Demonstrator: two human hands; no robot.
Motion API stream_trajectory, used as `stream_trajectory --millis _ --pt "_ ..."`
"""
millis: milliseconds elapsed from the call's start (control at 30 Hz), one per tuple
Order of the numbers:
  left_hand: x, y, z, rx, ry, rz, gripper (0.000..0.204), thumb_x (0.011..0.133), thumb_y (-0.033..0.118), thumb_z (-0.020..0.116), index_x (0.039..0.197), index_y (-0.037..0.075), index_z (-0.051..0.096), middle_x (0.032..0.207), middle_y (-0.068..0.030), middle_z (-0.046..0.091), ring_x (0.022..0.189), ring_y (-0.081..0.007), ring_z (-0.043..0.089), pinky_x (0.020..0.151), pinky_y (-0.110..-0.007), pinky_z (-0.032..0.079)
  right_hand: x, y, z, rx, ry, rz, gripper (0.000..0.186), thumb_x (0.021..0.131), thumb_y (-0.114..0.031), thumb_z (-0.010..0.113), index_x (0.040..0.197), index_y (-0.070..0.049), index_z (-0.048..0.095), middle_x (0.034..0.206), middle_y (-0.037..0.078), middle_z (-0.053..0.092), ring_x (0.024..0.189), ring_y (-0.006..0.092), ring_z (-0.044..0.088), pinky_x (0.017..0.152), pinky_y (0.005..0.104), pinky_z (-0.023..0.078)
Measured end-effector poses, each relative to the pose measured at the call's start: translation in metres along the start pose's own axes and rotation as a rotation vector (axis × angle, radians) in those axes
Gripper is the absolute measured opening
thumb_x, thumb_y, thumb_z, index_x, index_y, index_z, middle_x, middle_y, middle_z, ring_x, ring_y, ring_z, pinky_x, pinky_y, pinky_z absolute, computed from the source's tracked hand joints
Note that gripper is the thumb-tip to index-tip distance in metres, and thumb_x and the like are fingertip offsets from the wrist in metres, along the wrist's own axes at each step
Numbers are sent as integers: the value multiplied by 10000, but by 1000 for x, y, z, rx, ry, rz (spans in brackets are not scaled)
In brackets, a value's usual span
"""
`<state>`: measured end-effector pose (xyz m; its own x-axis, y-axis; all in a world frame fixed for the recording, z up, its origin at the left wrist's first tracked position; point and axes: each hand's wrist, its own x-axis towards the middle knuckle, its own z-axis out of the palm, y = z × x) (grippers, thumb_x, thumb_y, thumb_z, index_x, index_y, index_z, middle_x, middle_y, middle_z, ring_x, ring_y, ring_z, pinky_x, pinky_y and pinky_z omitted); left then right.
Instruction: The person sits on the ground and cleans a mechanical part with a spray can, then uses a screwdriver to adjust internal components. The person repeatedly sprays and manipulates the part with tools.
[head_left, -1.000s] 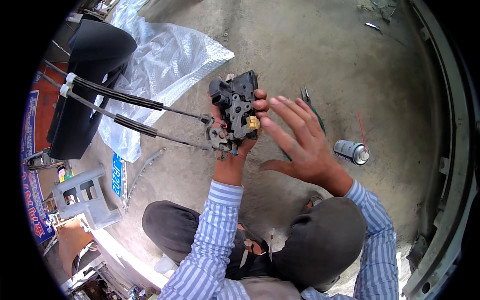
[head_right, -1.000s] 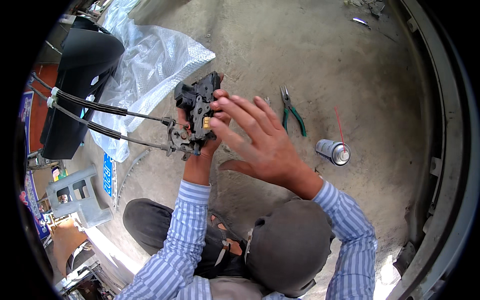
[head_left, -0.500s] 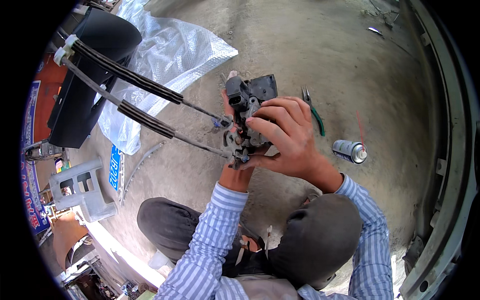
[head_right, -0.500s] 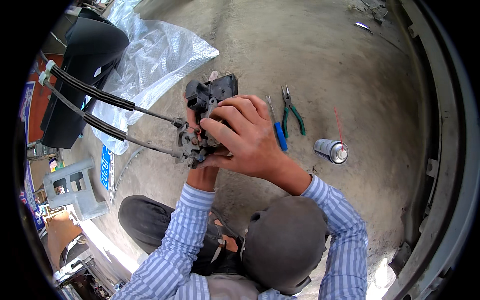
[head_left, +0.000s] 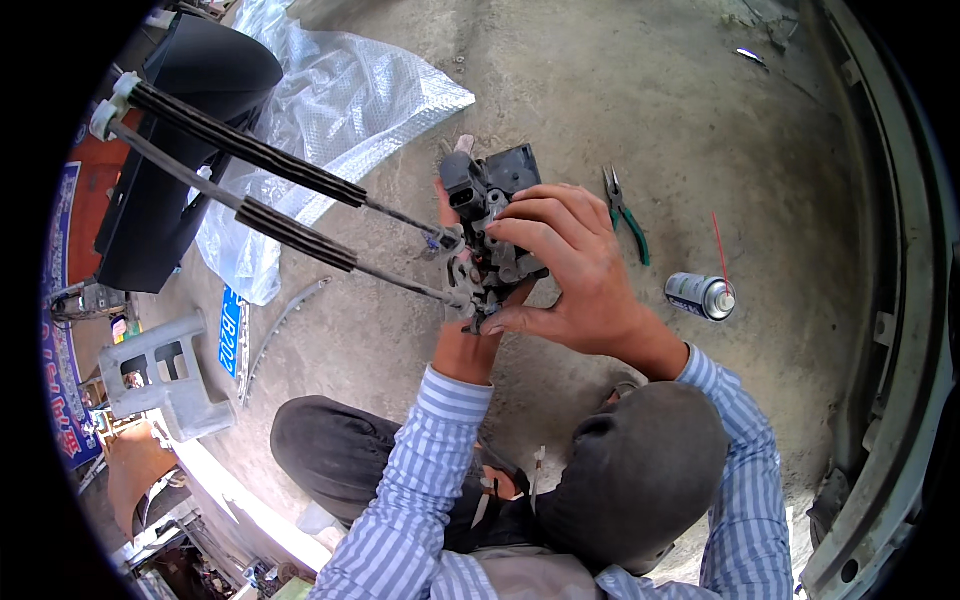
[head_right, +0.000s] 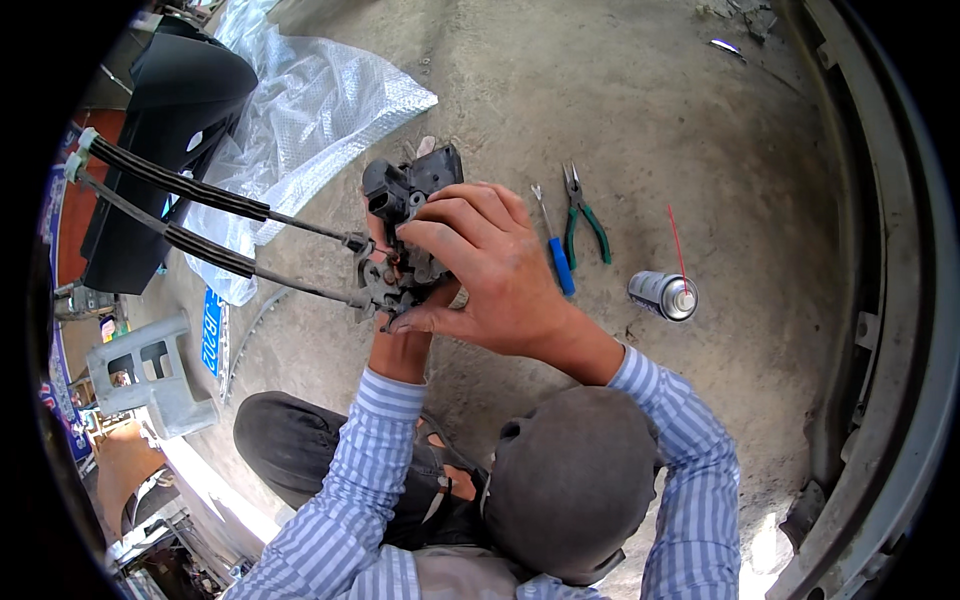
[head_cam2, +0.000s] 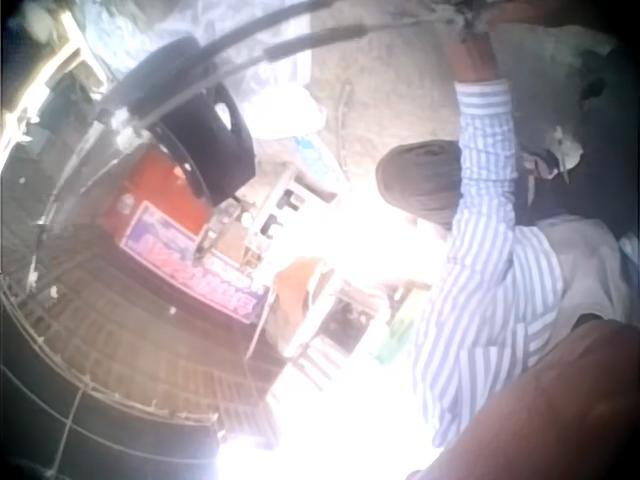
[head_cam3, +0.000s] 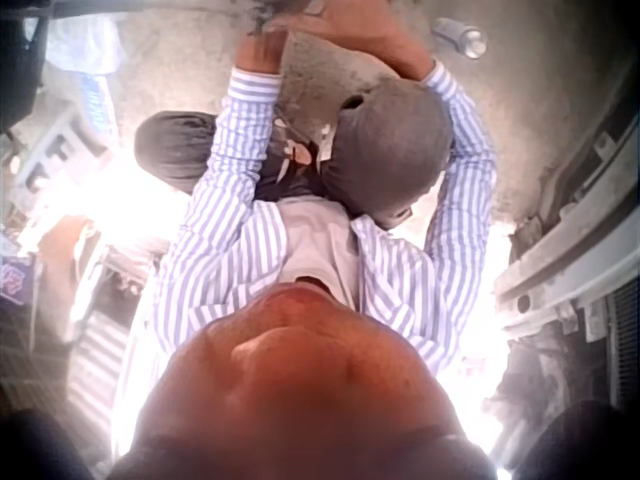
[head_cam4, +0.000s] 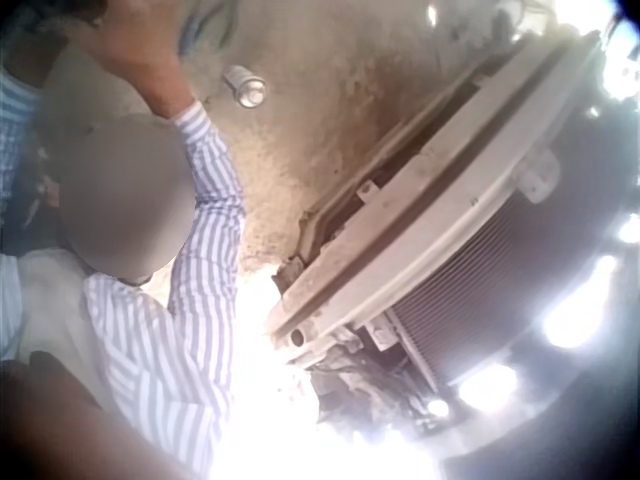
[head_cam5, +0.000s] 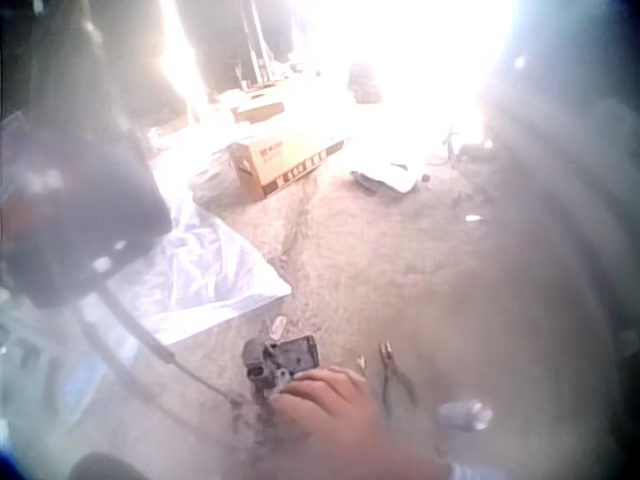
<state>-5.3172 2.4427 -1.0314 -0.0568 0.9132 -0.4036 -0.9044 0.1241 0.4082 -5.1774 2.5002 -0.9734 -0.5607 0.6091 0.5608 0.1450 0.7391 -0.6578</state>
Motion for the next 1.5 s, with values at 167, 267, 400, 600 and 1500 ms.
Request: stream_trajectory --millis 167,267,400,600,1500 --pt "9 1 2 -42 -4 1 583 1014 607 366 1358 156 500 1231 -133 611 1117 -262 615 983 -406 513 -2 -3 -6 11 -95 59 658 620 -354 885 1173 -101 636 1245 114 593 1232 352 517 1039 512 376" --pt "13 10 2 -92 -19 18 582 1014 608 364 1358 157 500 1232 -132 611 1116 -260 615 982 -407 513 -5 -2 0 28 -118 35 659 634 -324 883 1206 -123 623 1361 136 530 1271 375 481 1083 528 354" --pt "17 14 14 -141 -112 29 646 999 595 401 1358 64 480 1344 -157 528 1237 -279 531 1080 -404 432 -2 2 -1 58 -75 29 658 631 -349 858 1207 -141 616 1381 134 499 1282 367 465 1103 534 327" --pt "1 -6 20 564 90 462 502 1043 489 410 1459 210 401 1330 -113 539 1193 -250 567 984 -408 512 -1 7 8 -10 46 -42 742 625 -466 835 1236 -115 605 1322 145 548 1235 365 507 1067 538 350" --pt "5 3 5 37 44 44 493 1048 453 418 1443 159 382 1317 -115 540 1210 -233 552 984 -394 516 -1 0 0 88 -39 49 853 634 -344 859 1365 -74 512 1319 123 535 1256 345 482 1115 536 311"
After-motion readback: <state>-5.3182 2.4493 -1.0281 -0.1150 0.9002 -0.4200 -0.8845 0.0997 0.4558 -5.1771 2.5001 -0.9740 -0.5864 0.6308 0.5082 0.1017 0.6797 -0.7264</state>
